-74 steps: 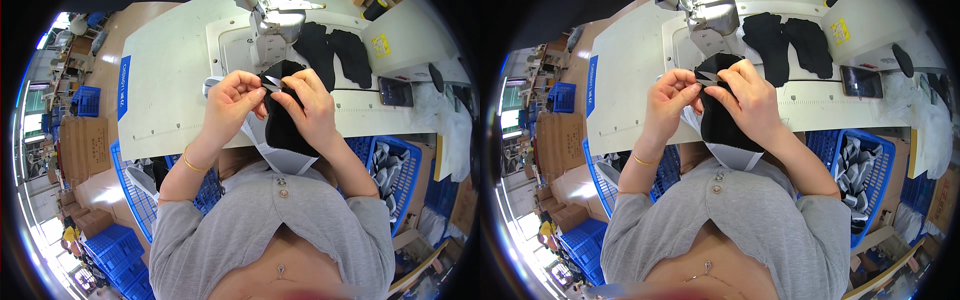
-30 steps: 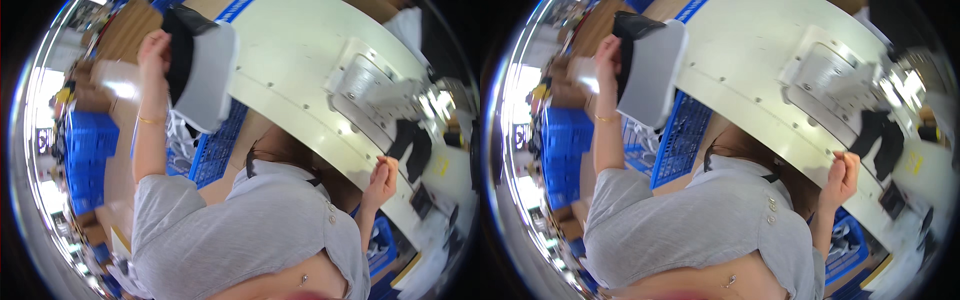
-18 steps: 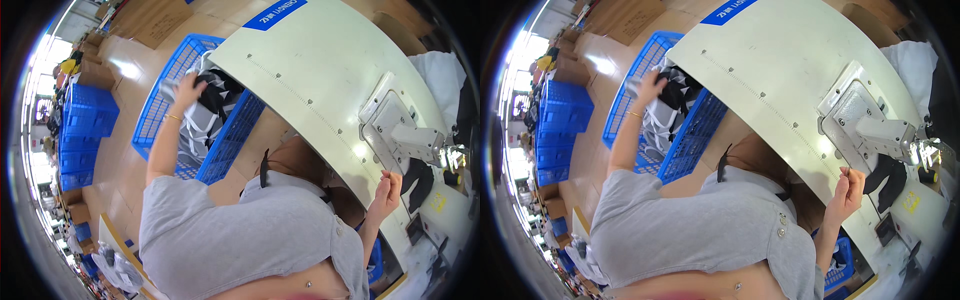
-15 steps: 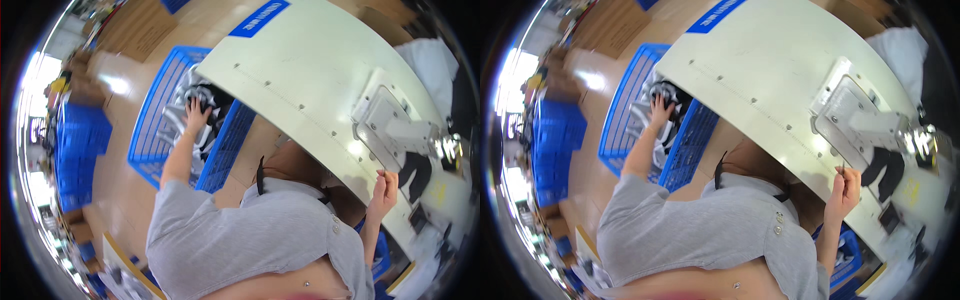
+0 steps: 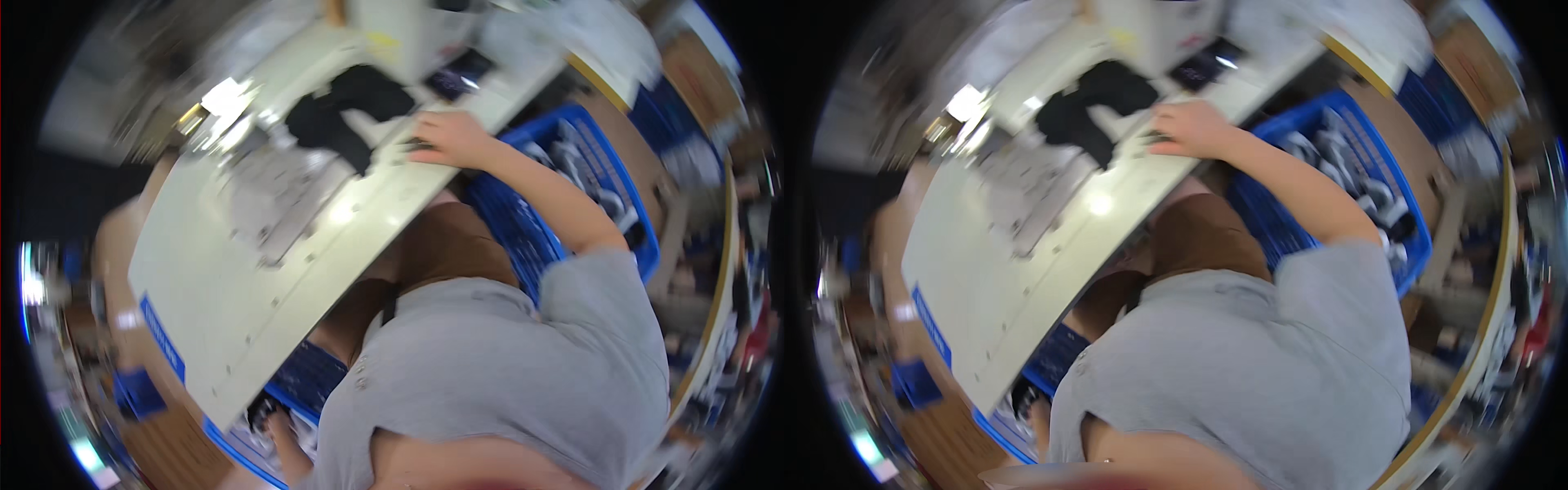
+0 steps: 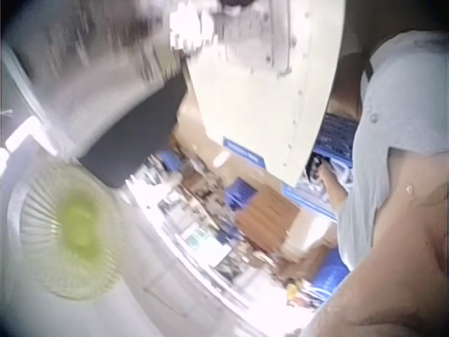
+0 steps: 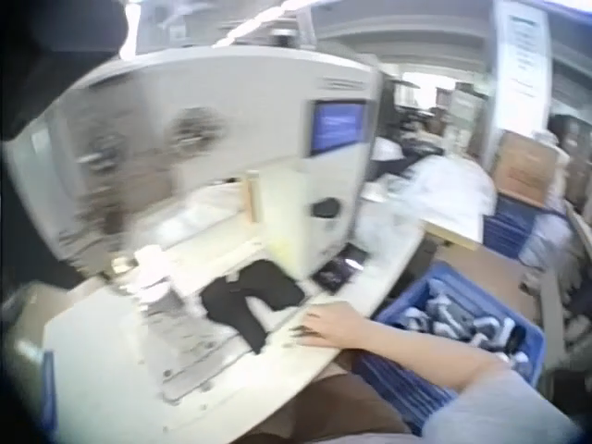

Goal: The recorder is using a sewing machine to stitch together components of a shoe upper, likely for athletic footwear.

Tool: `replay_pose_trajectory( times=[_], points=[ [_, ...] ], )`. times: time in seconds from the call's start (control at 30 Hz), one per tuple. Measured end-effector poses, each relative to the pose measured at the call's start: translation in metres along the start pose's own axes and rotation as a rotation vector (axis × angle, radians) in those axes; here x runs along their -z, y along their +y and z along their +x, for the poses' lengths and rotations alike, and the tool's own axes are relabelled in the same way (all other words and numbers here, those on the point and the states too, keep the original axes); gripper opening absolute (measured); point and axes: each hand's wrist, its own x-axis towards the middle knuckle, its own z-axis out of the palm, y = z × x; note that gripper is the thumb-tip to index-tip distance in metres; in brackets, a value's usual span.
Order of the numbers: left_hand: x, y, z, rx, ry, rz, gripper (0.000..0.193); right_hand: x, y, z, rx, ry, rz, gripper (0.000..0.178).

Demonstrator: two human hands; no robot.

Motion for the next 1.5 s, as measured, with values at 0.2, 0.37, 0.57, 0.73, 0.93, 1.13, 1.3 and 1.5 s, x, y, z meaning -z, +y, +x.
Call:
replay_pose_trajectory(
  times=[0.2, 0.37, 0.57, 0.73, 0.93, 1.13, 1.3, 1.5],
  points=[
    [0.140, 0.127, -0.100, -0.563, 0.026, 0.114, 0.057, -0.002, 0.003, -0.013, -0.034, 0.310, -0.032, 0.033],
    [0.239, 0.210, -0.207, -0.907, -0.088, 0.159, 0.047, 0.003, -0.015, -0.135, -0.335, 0.536, 0.028, 0.047],
    [0.298, 0.317, -0.399, -1.402, -0.125, -0.113, 0.035, 0.011, -0.012, -0.452, -1.369, 0.199, -0.344, 0.078],
    [0.300, 0.396, -0.465, -1.805, -0.131, 0.077, 0.031, 0.004, -0.033, -0.530, -1.826, -0.399, 0.072, 0.082],
    [0.284, 0.443, -0.504, -2.012, 0.009, 0.256, 0.026, -0.038, 0.024, -0.412, -1.218, 0.053, 0.200, 0.095],
    [0.271, 0.468, -0.541, -2.167, -0.024, 0.150, 0.023, -0.119, 0.104, -0.424, -1.649, 0.025, 0.258, 0.061],
    [0.273, 0.484, -0.522, -2.107, -0.015, 0.046, 0.020, -0.023, 0.107, -0.440, -1.653, 0.628, 1.002, 0.030],
    [0.268, 0.498, -0.529, -2.144, -0.149, 0.022, 0.021, 0.054, 0.061, -0.511, -1.808, 1.090, 1.064, 0.037]
  ],
)
